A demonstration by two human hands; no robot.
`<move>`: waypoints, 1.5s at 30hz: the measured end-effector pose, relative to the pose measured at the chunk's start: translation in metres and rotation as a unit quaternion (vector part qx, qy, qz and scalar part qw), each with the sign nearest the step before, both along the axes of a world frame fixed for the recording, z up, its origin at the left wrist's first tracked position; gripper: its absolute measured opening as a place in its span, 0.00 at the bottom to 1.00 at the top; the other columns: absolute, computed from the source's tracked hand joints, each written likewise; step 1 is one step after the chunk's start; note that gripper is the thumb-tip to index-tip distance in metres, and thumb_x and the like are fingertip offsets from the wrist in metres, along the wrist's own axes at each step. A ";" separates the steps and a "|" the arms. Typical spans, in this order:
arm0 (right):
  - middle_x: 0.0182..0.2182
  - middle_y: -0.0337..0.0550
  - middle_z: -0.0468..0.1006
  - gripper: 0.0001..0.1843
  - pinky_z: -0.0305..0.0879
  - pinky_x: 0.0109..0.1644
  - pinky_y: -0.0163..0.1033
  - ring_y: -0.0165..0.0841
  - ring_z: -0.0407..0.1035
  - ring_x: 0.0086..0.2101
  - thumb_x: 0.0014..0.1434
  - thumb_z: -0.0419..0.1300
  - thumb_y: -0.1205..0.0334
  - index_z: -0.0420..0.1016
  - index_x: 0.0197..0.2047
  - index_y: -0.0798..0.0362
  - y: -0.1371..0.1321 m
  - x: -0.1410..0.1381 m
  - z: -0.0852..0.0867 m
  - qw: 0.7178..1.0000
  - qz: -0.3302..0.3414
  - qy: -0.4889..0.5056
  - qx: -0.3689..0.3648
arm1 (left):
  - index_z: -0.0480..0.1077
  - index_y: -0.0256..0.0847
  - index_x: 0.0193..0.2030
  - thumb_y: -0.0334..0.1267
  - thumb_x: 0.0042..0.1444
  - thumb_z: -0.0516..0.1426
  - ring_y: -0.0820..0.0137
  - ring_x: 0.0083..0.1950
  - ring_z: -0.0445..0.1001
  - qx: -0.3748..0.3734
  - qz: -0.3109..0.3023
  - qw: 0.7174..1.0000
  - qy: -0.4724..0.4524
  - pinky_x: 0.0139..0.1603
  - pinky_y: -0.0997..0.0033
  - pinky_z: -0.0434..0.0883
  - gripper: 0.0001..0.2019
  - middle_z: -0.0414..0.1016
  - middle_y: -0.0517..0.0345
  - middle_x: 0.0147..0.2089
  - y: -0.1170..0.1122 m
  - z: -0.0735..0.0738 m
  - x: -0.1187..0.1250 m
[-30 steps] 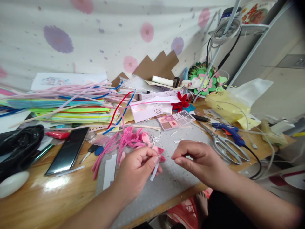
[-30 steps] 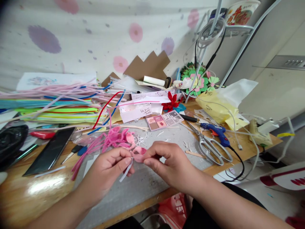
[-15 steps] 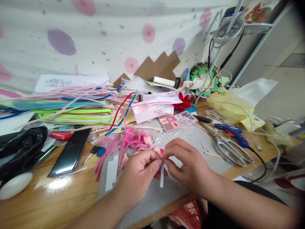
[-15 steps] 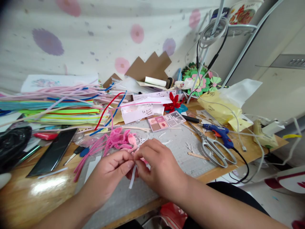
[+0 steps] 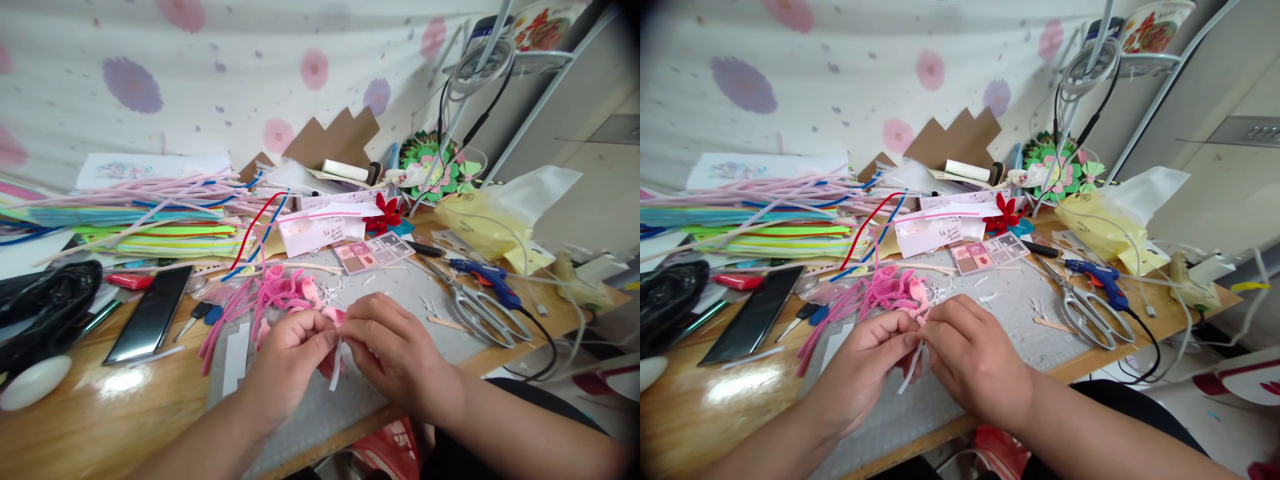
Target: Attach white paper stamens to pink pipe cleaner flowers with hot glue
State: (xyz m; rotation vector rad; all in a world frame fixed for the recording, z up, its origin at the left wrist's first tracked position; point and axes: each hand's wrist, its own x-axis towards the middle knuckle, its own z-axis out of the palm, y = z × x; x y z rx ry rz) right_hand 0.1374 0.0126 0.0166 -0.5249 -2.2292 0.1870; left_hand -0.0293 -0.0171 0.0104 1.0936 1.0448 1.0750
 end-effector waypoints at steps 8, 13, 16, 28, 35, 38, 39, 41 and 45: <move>0.38 0.51 0.73 0.15 0.68 0.44 0.43 0.36 0.65 0.39 0.56 0.55 0.80 0.73 0.45 0.60 0.000 0.003 0.003 0.999 0.034 0.001 0.008 | 0.69 0.35 0.26 0.37 0.53 0.59 0.75 0.23 0.67 -0.027 0.000 0.995 -0.099 0.24 0.77 0.64 0.09 0.68 0.62 0.21 -0.002 0.002 0.000; 0.40 0.55 0.74 0.16 0.69 0.45 0.46 0.39 0.65 0.41 0.59 0.52 0.80 0.72 0.48 0.62 -0.004 0.003 0.004 0.999 0.035 -0.014 0.013 | 0.71 0.35 0.27 0.36 0.53 0.60 0.75 0.24 0.68 -0.011 0.002 0.995 -0.102 0.27 0.77 0.66 0.07 0.71 0.60 0.21 0.001 0.001 -0.002; 0.40 0.56 0.74 0.17 0.69 0.46 0.47 0.39 0.64 0.42 0.59 0.50 0.80 0.72 0.49 0.63 -0.004 0.003 0.003 0.999 0.036 -0.018 -0.002 | 0.71 0.35 0.27 0.37 0.52 0.61 0.75 0.23 0.69 -0.007 0.006 0.995 -0.103 0.26 0.77 0.66 0.07 0.71 0.61 0.21 0.003 0.000 -0.002; 0.33 0.44 0.79 0.07 0.70 0.40 0.37 0.31 0.73 0.35 0.58 0.59 0.72 0.78 0.36 0.53 0.005 0.006 0.015 0.961 0.023 0.092 -0.261 | 0.69 0.38 0.27 0.33 0.52 0.58 0.72 0.26 0.71 0.016 -0.010 1.000 -0.018 0.30 0.73 0.66 0.05 0.74 0.60 0.22 0.003 0.000 -0.003; 0.30 0.42 0.79 0.08 0.69 0.38 0.36 0.31 0.72 0.33 0.55 0.60 0.75 0.77 0.35 0.54 0.000 -0.005 0.006 0.978 0.009 0.070 -0.197 | 0.66 0.39 0.23 0.34 0.48 0.56 0.74 0.22 0.63 0.053 0.042 0.993 0.099 0.24 0.74 0.59 0.06 0.67 0.63 0.19 0.001 0.004 -0.003; 0.31 0.42 0.79 0.09 0.69 0.38 0.36 0.31 0.73 0.33 0.53 0.60 0.76 0.77 0.35 0.54 -0.001 -0.007 0.004 0.979 0.003 0.081 -0.185 | 0.65 0.40 0.21 0.35 0.47 0.56 0.76 0.20 0.58 0.064 0.070 0.986 0.137 0.21 0.75 0.56 0.07 0.62 0.66 0.18 0.000 0.006 -0.002; 0.31 0.42 0.79 0.09 0.69 0.38 0.36 0.31 0.73 0.34 0.53 0.61 0.76 0.77 0.35 0.53 -0.001 -0.008 0.003 0.980 0.000 0.086 -0.180 | 0.64 0.40 0.21 0.35 0.47 0.56 0.76 0.20 0.57 0.062 0.073 0.986 0.140 0.21 0.75 0.55 0.07 0.60 0.67 0.17 0.000 0.006 -0.002; 0.31 0.43 0.79 0.10 0.70 0.37 0.36 0.31 0.73 0.33 0.53 0.60 0.76 0.77 0.35 0.53 -0.001 -0.010 0.000 0.981 -0.008 0.092 -0.168 | 0.64 0.40 0.21 0.35 0.46 0.55 0.77 0.19 0.56 0.059 0.076 0.986 0.138 0.20 0.76 0.54 0.07 0.58 0.68 0.17 0.001 0.005 -0.001; 0.31 0.44 0.79 0.10 0.70 0.36 0.37 0.33 0.72 0.32 0.52 0.59 0.77 0.76 0.34 0.53 -0.002 -0.013 -0.002 0.987 -0.030 0.084 -0.130 | 0.64 0.40 0.20 0.34 0.46 0.56 0.78 0.20 0.55 0.067 0.088 0.985 0.133 0.20 0.77 0.53 0.07 0.57 0.68 0.17 0.001 0.003 0.001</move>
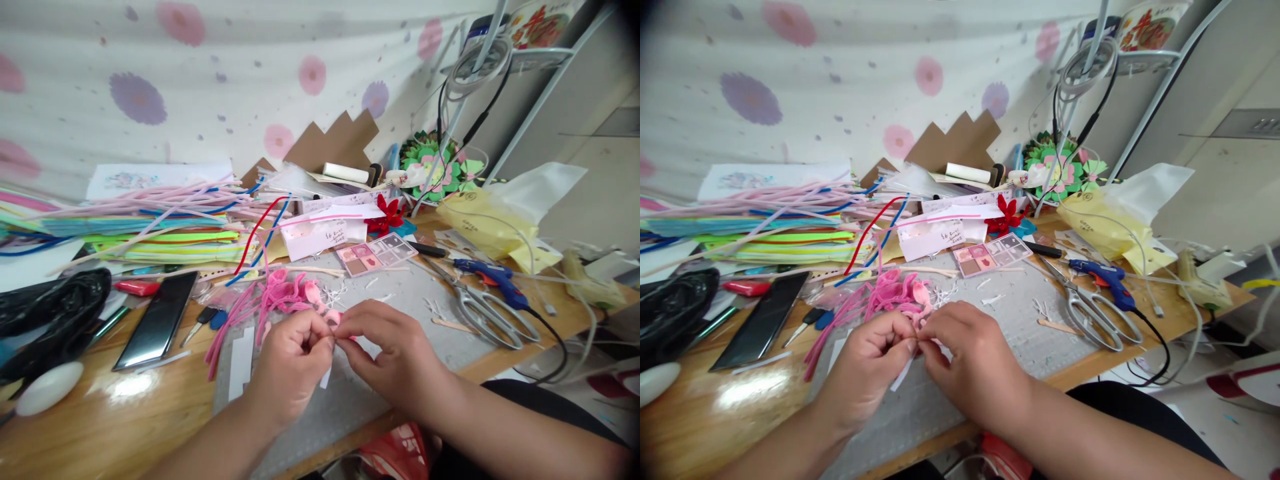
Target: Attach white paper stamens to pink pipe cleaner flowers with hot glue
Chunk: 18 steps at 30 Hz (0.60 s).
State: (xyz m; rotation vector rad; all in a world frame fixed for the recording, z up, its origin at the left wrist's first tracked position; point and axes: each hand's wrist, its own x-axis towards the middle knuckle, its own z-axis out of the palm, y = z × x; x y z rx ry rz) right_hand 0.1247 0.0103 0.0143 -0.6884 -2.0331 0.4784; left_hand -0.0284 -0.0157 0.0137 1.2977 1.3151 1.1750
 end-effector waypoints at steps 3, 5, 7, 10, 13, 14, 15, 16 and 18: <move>0.30 0.44 0.78 0.11 0.69 0.35 0.39 0.34 0.71 0.32 0.51 0.57 0.77 0.74 0.33 0.53 0.000 0.000 0.000 0.999 -0.017 -0.010 0.036 | 0.63 0.40 0.21 0.34 0.48 0.56 0.77 0.19 0.56 -0.019 -0.011 1.000 -0.004 0.20 0.77 0.55 0.08 0.59 0.68 0.16 -0.001 0.000 0.000; 0.29 0.45 0.77 0.10 0.68 0.34 0.39 0.34 0.71 0.31 0.50 0.56 0.78 0.73 0.31 0.54 0.000 0.000 0.000 0.998 -0.032 -0.019 0.048 | 0.64 0.39 0.22 0.35 0.50 0.57 0.77 0.19 0.58 -0.037 -0.029 0.999 -0.015 0.21 0.76 0.56 0.08 0.61 0.67 0.16 -0.001 0.000 -0.001; 0.28 0.44 0.75 0.09 0.67 0.33 0.39 0.34 0.70 0.30 0.49 0.56 0.77 0.71 0.29 0.54 0.001 0.001 0.000 0.998 -0.045 -0.022 0.037 | 0.67 0.38 0.25 0.37 0.52 0.56 0.76 0.20 0.60 -0.041 -0.053 0.997 -0.040 0.22 0.75 0.58 0.07 0.63 0.66 0.16 -0.002 -0.001 -0.002; 0.25 0.39 0.73 0.08 0.65 0.32 0.36 0.31 0.68 0.28 0.49 0.55 0.76 0.68 0.27 0.53 0.002 0.002 0.001 0.998 -0.054 -0.008 -0.010 | 0.70 0.37 0.31 0.38 0.54 0.56 0.75 0.22 0.62 -0.031 -0.076 0.993 -0.084 0.24 0.75 0.58 0.06 0.66 0.64 0.20 -0.002 -0.003 -0.003; 0.23 0.37 0.71 0.07 0.64 0.29 0.34 0.29 0.67 0.25 0.48 0.55 0.75 0.67 0.26 0.53 0.002 0.002 0.003 0.997 -0.060 0.005 -0.058 | 0.71 0.38 0.33 0.36 0.52 0.58 0.76 0.22 0.61 -0.032 -0.086 0.992 -0.091 0.24 0.76 0.57 0.04 0.65 0.65 0.21 -0.002 -0.003 -0.001; 0.23 0.37 0.71 0.07 0.64 0.29 0.33 0.29 0.66 0.25 0.48 0.55 0.75 0.67 0.26 0.53 0.001 0.001 0.003 0.995 -0.061 0.008 -0.074 | 0.70 0.38 0.32 0.36 0.52 0.57 0.76 0.22 0.60 -0.033 -0.087 0.992 -0.083 0.24 0.76 0.57 0.04 0.64 0.66 0.20 -0.002 -0.003 0.000; 0.23 0.37 0.71 0.07 0.64 0.29 0.33 0.29 0.66 0.25 0.48 0.55 0.74 0.68 0.26 0.53 0.001 0.002 0.003 0.994 -0.060 0.011 -0.094 | 0.70 0.38 0.31 0.35 0.52 0.57 0.77 0.22 0.60 -0.033 -0.085 0.993 -0.071 0.24 0.76 0.57 0.04 0.63 0.66 0.20 -0.002 -0.002 0.001; 0.23 0.38 0.71 0.06 0.64 0.28 0.33 0.29 0.67 0.25 0.48 0.55 0.73 0.68 0.26 0.53 0.001 0.002 0.004 0.991 -0.055 0.014 -0.118 | 0.69 0.38 0.29 0.36 0.52 0.56 0.77 0.21 0.59 -0.032 -0.080 0.995 -0.057 0.23 0.75 0.56 0.04 0.62 0.66 0.20 -0.002 -0.001 0.002; 0.24 0.40 0.74 0.04 0.66 0.30 0.34 0.30 0.69 0.26 0.51 0.56 0.71 0.70 0.27 0.54 0.002 0.004 0.006 0.984 -0.032 0.030 -0.175 | 0.67 0.39 0.26 0.36 0.53 0.55 0.77 0.21 0.58 -0.032 -0.068 0.997 -0.028 0.23 0.75 0.56 0.06 0.61 0.66 0.20 -0.002 0.001 0.002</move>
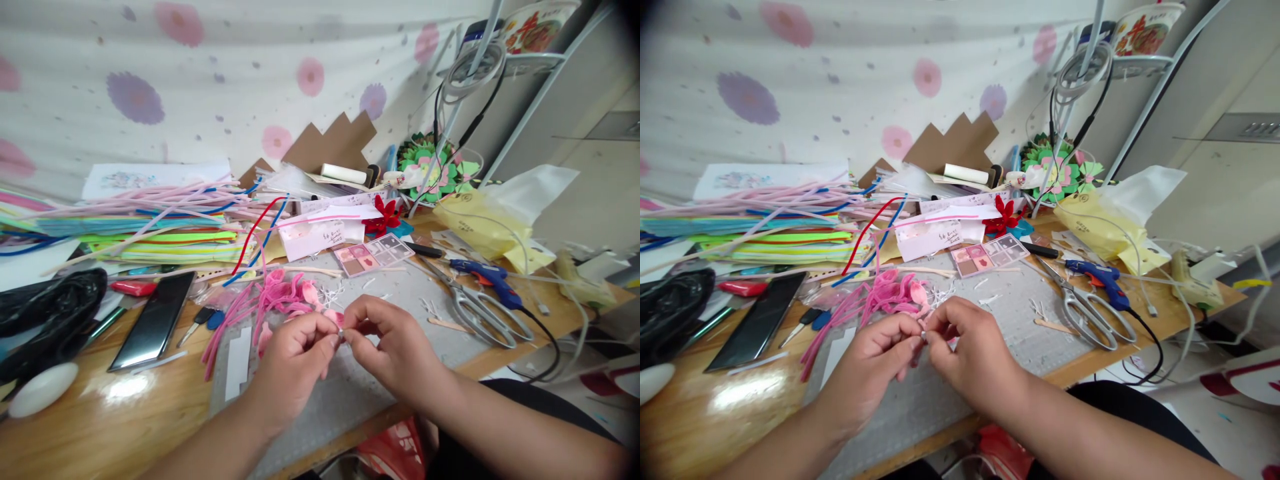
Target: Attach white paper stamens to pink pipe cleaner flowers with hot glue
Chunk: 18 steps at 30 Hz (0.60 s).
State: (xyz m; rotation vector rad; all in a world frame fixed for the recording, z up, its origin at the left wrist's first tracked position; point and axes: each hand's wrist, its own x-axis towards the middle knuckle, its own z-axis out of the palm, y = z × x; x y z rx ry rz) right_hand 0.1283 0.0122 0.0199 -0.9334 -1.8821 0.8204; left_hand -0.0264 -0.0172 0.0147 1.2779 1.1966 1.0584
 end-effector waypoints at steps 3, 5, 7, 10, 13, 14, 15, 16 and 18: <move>0.29 0.44 0.77 0.06 0.69 0.33 0.36 0.32 0.72 0.30 0.55 0.56 0.67 0.75 0.32 0.55 0.002 0.005 0.004 0.997 0.050 0.029 -0.055 | 0.65 0.40 0.24 0.37 0.52 0.54 0.76 0.21 0.55 0.005 0.014 0.999 0.037 0.22 0.75 0.54 0.07 0.58 0.67 0.19 0.000 0.002 -0.001; 0.30 0.44 0.79 0.07 0.69 0.35 0.37 0.32 0.73 0.32 0.58 0.56 0.66 0.76 0.33 0.55 0.003 0.007 0.005 0.996 0.070 0.022 -0.041 | 0.64 0.40 0.23 0.37 0.51 0.54 0.76 0.21 0.54 0.019 0.020 0.998 0.061 0.22 0.74 0.53 0.08 0.58 0.66 0.20 0.000 0.003 -0.002; 0.30 0.43 0.79 0.07 0.69 0.37 0.36 0.31 0.73 0.32 0.58 0.57 0.68 0.77 0.32 0.54 0.004 0.008 0.006 0.997 0.078 0.001 -0.010 | 0.64 0.40 0.22 0.36 0.50 0.54 0.75 0.23 0.56 0.045 0.024 0.994 0.099 0.23 0.74 0.55 0.08 0.59 0.65 0.21 0.000 0.002 -0.002; 0.30 0.42 0.80 0.06 0.69 0.35 0.35 0.30 0.73 0.32 0.56 0.60 0.71 0.78 0.32 0.53 0.004 0.008 0.004 0.996 0.081 -0.026 0.015 | 0.66 0.40 0.22 0.33 0.50 0.53 0.74 0.23 0.58 0.087 0.023 0.982 0.166 0.24 0.74 0.56 0.07 0.60 0.64 0.20 -0.001 0.000 -0.002; 0.28 0.41 0.79 0.07 0.68 0.34 0.35 0.30 0.72 0.30 0.55 0.60 0.73 0.79 0.32 0.53 0.004 0.006 0.002 0.996 0.079 -0.041 0.025 | 0.65 0.40 0.22 0.31 0.50 0.53 0.75 0.22 0.57 0.119 0.019 0.970 0.209 0.23 0.75 0.56 0.07 0.59 0.66 0.19 -0.002 -0.002 -0.003; 0.28 0.41 0.79 0.08 0.68 0.33 0.35 0.29 0.72 0.30 0.55 0.60 0.73 0.79 0.32 0.53 0.005 0.006 0.002 0.996 0.080 -0.045 0.024 | 0.64 0.40 0.22 0.31 0.50 0.53 0.75 0.21 0.57 0.126 0.017 0.968 0.217 0.23 0.75 0.56 0.07 0.59 0.66 0.19 -0.002 -0.002 -0.004; 0.27 0.41 0.79 0.08 0.67 0.33 0.35 0.29 0.72 0.29 0.55 0.59 0.73 0.79 0.32 0.54 0.005 0.007 0.002 0.995 0.081 -0.048 0.020 | 0.65 0.40 0.23 0.31 0.50 0.53 0.75 0.21 0.57 0.131 0.015 0.966 0.221 0.22 0.75 0.56 0.07 0.59 0.66 0.19 -0.002 -0.002 -0.004; 0.27 0.41 0.79 0.07 0.67 0.32 0.34 0.29 0.72 0.29 0.54 0.59 0.73 0.78 0.31 0.54 0.005 0.007 0.003 0.995 0.082 -0.051 0.013 | 0.65 0.40 0.23 0.31 0.50 0.53 0.75 0.21 0.57 0.134 0.013 0.965 0.223 0.22 0.76 0.56 0.06 0.59 0.66 0.19 -0.002 -0.002 -0.005; 0.26 0.41 0.78 0.07 0.66 0.31 0.34 0.29 0.71 0.28 0.54 0.59 0.73 0.78 0.30 0.55 0.006 0.008 0.004 0.995 0.078 -0.058 -0.008 | 0.67 0.40 0.25 0.31 0.51 0.53 0.76 0.21 0.57 0.133 0.008 0.965 0.225 0.21 0.76 0.56 0.06 0.59 0.66 0.19 -0.002 -0.002 -0.005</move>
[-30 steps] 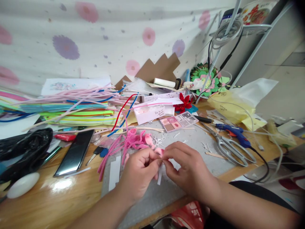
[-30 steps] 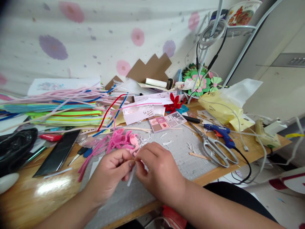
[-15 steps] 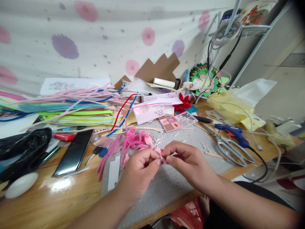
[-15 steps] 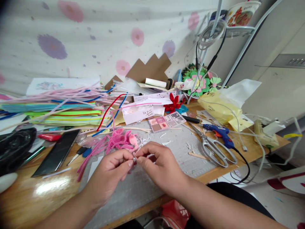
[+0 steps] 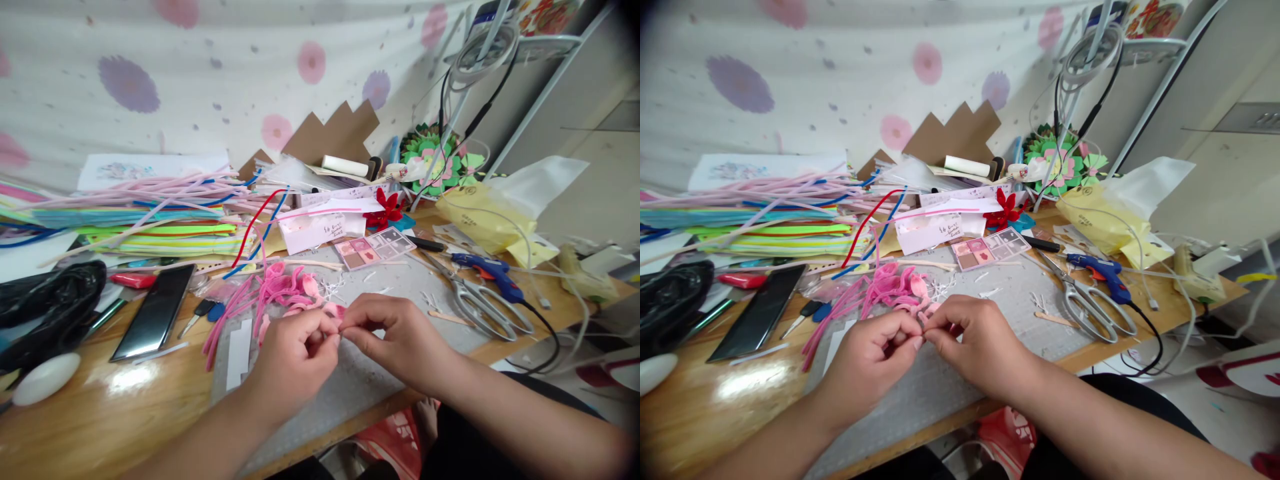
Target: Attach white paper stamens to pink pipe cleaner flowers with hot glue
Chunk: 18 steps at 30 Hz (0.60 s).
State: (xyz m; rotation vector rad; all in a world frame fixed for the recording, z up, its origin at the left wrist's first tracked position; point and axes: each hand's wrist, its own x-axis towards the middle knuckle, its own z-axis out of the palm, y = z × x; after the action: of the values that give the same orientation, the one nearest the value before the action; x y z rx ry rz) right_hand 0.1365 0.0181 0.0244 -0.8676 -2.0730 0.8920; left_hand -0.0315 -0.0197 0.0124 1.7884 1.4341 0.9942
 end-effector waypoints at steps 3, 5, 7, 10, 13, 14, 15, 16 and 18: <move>0.25 0.40 0.77 0.06 0.66 0.31 0.33 0.29 0.70 0.27 0.53 0.60 0.72 0.76 0.28 0.55 0.000 0.002 0.001 0.999 -0.003 -0.003 -0.035 | 0.67 0.40 0.25 0.31 0.51 0.54 0.76 0.20 0.57 0.002 0.000 1.000 0.006 0.22 0.76 0.57 0.06 0.59 0.67 0.19 -0.001 0.001 0.001; 0.25 0.38 0.76 0.05 0.65 0.30 0.33 0.28 0.69 0.27 0.52 0.60 0.72 0.75 0.27 0.55 0.000 0.002 0.000 0.998 -0.002 0.004 -0.062 | 0.67 0.40 0.25 0.31 0.51 0.54 0.76 0.20 0.57 0.008 -0.001 1.000 0.008 0.22 0.76 0.57 0.05 0.59 0.67 0.18 -0.002 0.002 0.002; 0.24 0.38 0.76 0.04 0.65 0.30 0.33 0.28 0.69 0.26 0.52 0.60 0.71 0.74 0.27 0.55 -0.001 0.003 0.000 0.995 0.000 0.016 -0.094 | 0.68 0.40 0.25 0.31 0.51 0.54 0.76 0.20 0.57 0.013 -0.004 1.000 0.009 0.22 0.76 0.57 0.05 0.59 0.67 0.18 -0.003 0.002 0.002; 0.24 0.38 0.75 0.03 0.64 0.30 0.33 0.28 0.67 0.26 0.51 0.61 0.69 0.73 0.27 0.55 -0.001 0.003 -0.001 0.988 0.005 0.040 -0.151 | 0.68 0.40 0.26 0.31 0.51 0.54 0.76 0.20 0.57 0.017 -0.012 1.000 0.007 0.21 0.77 0.57 0.05 0.59 0.67 0.18 -0.003 0.004 0.003; 0.24 0.37 0.72 0.03 0.61 0.30 0.34 0.28 0.65 0.26 0.50 0.62 0.66 0.71 0.27 0.55 -0.001 0.003 -0.001 0.974 0.019 0.066 -0.217 | 0.68 0.40 0.26 0.31 0.51 0.53 0.76 0.19 0.56 0.017 -0.015 1.000 0.004 0.21 0.77 0.56 0.06 0.58 0.68 0.17 -0.004 0.005 0.003; 0.24 0.37 0.72 0.04 0.60 0.30 0.34 0.27 0.64 0.26 0.50 0.63 0.65 0.71 0.27 0.55 -0.001 0.003 0.000 0.969 0.025 0.073 -0.235 | 0.68 0.40 0.26 0.31 0.51 0.53 0.77 0.19 0.56 0.019 -0.016 1.000 0.004 0.21 0.77 0.56 0.06 0.57 0.68 0.17 -0.004 0.005 0.003; 0.24 0.37 0.71 0.06 0.59 0.30 0.34 0.27 0.63 0.26 0.50 0.63 0.63 0.71 0.27 0.56 -0.001 0.003 0.000 0.965 0.033 0.078 -0.248 | 0.68 0.40 0.26 0.31 0.51 0.53 0.77 0.19 0.56 0.021 -0.018 1.000 0.004 0.21 0.77 0.56 0.06 0.57 0.68 0.17 -0.004 0.005 0.003; 0.24 0.37 0.70 0.07 0.59 0.31 0.34 0.27 0.62 0.26 0.51 0.63 0.62 0.71 0.27 0.56 0.000 0.003 0.000 0.962 0.040 0.083 -0.258 | 0.68 0.40 0.25 0.30 0.51 0.53 0.77 0.19 0.55 0.023 -0.021 1.000 0.003 0.21 0.77 0.56 0.06 0.57 0.69 0.17 -0.004 0.006 0.003; 0.24 0.37 0.70 0.09 0.57 0.31 0.34 0.27 0.61 0.26 0.51 0.63 0.60 0.71 0.27 0.56 0.000 0.004 0.001 0.957 0.050 0.088 -0.271 | 0.67 0.40 0.25 0.30 0.51 0.53 0.77 0.20 0.55 0.020 -0.027 0.999 -0.001 0.21 0.77 0.56 0.06 0.56 0.69 0.18 -0.004 0.006 0.003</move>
State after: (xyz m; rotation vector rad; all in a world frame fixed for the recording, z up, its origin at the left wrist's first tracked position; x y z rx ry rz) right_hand 0.1401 0.0181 0.0257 -0.9194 -1.7506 1.5786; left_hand -0.0287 -0.0239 0.0187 1.8459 1.3665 1.0032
